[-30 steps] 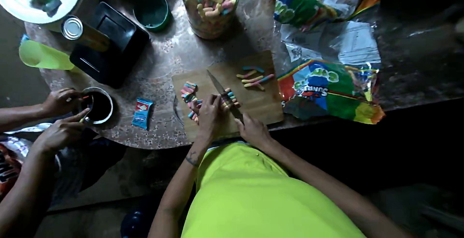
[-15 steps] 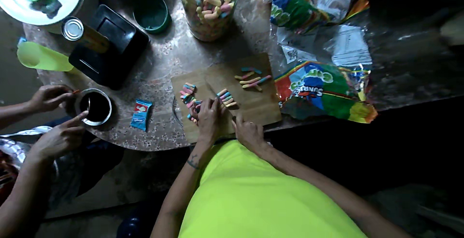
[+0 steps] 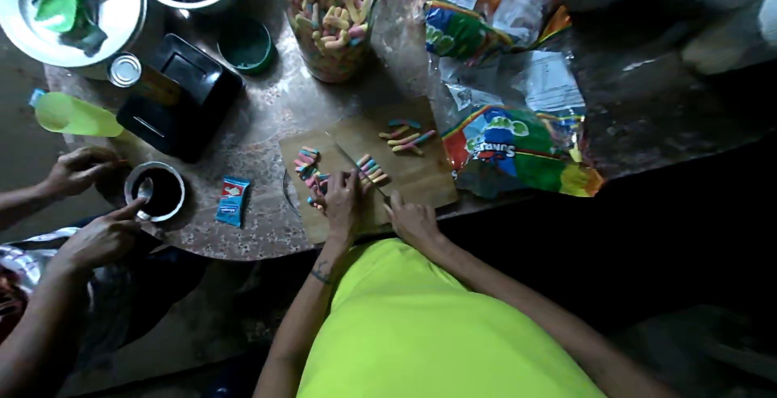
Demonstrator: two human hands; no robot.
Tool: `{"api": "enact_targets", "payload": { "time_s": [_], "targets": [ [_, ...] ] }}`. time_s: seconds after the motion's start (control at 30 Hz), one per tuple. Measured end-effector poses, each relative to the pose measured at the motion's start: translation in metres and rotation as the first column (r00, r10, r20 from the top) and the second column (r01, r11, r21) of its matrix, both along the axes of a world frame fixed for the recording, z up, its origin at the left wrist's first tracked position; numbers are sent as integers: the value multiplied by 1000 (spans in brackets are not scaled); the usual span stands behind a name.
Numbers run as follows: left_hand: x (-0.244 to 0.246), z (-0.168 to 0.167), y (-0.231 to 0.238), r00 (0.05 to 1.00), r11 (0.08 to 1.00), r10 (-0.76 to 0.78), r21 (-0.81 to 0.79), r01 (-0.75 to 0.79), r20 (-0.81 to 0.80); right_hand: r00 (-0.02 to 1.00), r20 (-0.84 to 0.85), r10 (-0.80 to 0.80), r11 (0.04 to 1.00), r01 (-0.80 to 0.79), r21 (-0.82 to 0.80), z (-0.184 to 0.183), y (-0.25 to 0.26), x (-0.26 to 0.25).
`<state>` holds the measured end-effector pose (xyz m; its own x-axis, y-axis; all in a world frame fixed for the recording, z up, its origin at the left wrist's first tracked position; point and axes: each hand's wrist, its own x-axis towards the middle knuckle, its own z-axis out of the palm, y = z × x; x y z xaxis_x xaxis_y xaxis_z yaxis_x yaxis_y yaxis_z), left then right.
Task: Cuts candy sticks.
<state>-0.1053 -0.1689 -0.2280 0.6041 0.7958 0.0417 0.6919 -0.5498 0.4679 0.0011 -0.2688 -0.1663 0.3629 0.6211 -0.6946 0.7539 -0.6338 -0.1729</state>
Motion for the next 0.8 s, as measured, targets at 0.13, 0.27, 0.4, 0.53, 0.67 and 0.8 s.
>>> {"api": "enact_targets", "payload": {
  "time_s": [0.13,0.27,0.4,0.53,0.67,0.8],
  "targets": [
    [2,-2,-4,1000,1000,21,-21,-20,18,1000,-2,-14,999,14,-32,3,7,-8],
    [0,-4,-2,999,999,8,-32,-6,48,999,26,-41,999,40,32,-5,14,-12],
    [1,-4,-3,999,1000,6,1,-6,46,999,11,-44,998,44,40,-4,5,-10],
    [1,-5,1,1000,999,-12,-37,13,21,996,-10,-86,995,87,42,0,20,-11],
    [1,-1,4,1000,999,-11,-42,12,22,997,-11,-75,992,76,97,-5,-2,-9],
    [0,4,9,999,1000,-18,-14,17,-40,997,-56,-55,995,60,80,0,26,4]
  ]
}}
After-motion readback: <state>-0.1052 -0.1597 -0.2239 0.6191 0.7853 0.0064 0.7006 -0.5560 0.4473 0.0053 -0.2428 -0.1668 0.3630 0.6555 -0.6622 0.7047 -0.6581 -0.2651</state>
